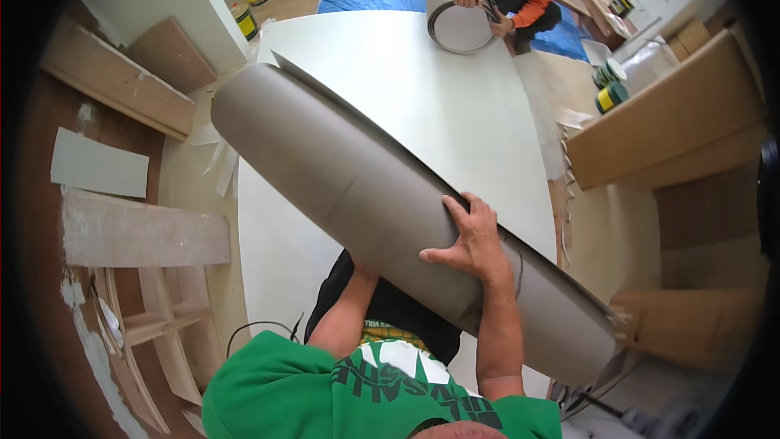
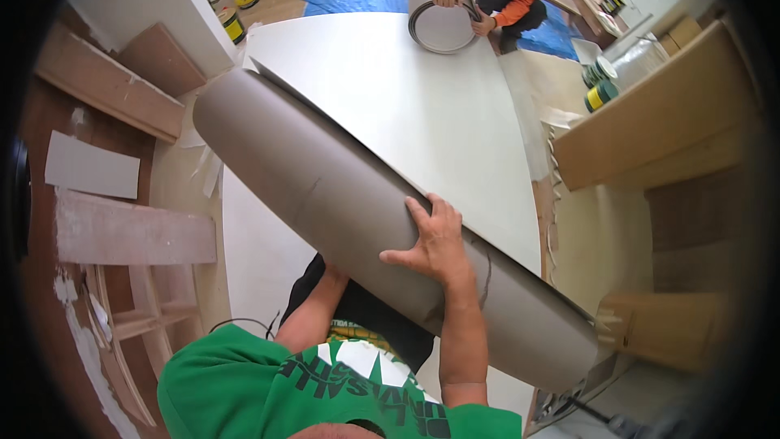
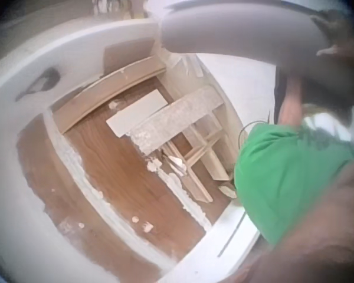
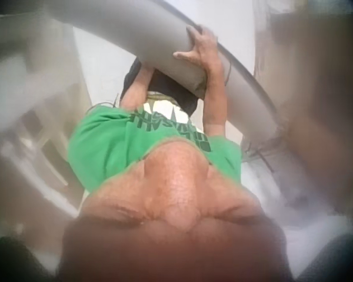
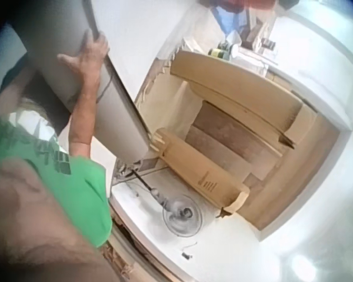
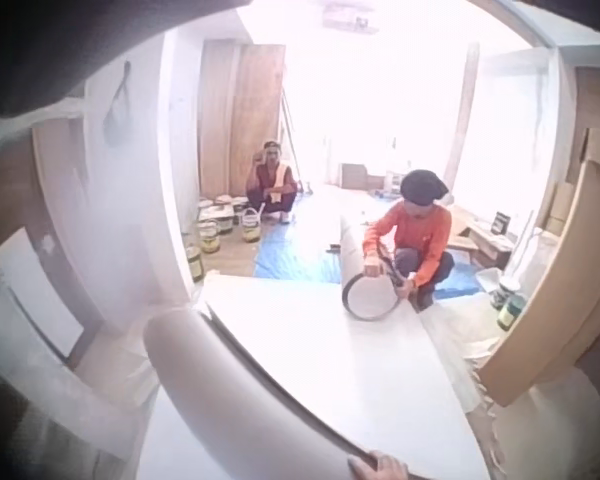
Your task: The person kneels on the floor and rolls a large sheet of gray material into a tight cylinder using both hands. The person repeatedly adjusts the roll to ensure it is compact and uniform.
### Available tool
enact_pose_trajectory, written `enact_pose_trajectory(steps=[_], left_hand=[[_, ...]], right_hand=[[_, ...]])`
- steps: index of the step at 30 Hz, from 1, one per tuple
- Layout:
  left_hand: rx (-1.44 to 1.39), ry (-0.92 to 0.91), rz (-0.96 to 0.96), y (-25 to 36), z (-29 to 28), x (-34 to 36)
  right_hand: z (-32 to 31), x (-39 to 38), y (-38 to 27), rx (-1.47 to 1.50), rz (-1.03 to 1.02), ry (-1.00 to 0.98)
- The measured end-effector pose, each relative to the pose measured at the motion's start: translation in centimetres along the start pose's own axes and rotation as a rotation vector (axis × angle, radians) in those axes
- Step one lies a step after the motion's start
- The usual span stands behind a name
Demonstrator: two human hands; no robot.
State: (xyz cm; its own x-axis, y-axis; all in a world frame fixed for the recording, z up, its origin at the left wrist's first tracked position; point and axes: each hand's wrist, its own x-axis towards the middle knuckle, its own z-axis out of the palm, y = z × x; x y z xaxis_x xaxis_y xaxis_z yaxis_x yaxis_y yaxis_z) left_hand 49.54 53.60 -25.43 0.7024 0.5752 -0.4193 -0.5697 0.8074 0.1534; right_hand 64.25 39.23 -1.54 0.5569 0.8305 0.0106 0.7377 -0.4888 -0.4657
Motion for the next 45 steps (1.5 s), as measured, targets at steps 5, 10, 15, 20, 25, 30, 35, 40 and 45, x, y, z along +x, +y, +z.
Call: enact_pose_trajectory(steps=[5,10,15,20,25,30,35,40,45], left_hand=[[-0.024,0.073,0.114,-1.1,-0.3,0.8],[-0.11,0.115,0.185,-2.1,-0.4,3.7],[-0.174,0.156,0.263,-1.1,-0.2,6.7],[-0.188,0.185,0.263,-1.5,1.1,9.9],[-0.211,0.205,0.218,-2.3,1.0,11.7],[-0.213,0.226,0.216,-2.2,0.6,12.1],[-0.218,0.221,0.257,-0.9,1.7,11.8],[-0.226,0.172,0.232,-1.9,2.2,11.4],[-0.25,0.11,0.173,-5.2,0.0,9.6]], right_hand=[[0.3,4.4,5.2,0.092,-0.107,-0.158],[2.5,10.2,8.8,0.103,-0.14,-0.325],[6.0,16.3,9.1,0.113,-0.205,-0.413],[9.1,22.8,10.6,0.107,-0.257,-0.496],[9.4,28.2,10.0,0.12,-0.278,-0.597],[11.9,29.1,9.9,0.129,-0.261,-0.706],[11.1,33.7,9.8,0.152,-0.154,-0.864],[9.4,33.3,6.6,0.124,-0.18,-0.731],[11.2,27.0,3.7,0.069,-0.123,-0.396]])
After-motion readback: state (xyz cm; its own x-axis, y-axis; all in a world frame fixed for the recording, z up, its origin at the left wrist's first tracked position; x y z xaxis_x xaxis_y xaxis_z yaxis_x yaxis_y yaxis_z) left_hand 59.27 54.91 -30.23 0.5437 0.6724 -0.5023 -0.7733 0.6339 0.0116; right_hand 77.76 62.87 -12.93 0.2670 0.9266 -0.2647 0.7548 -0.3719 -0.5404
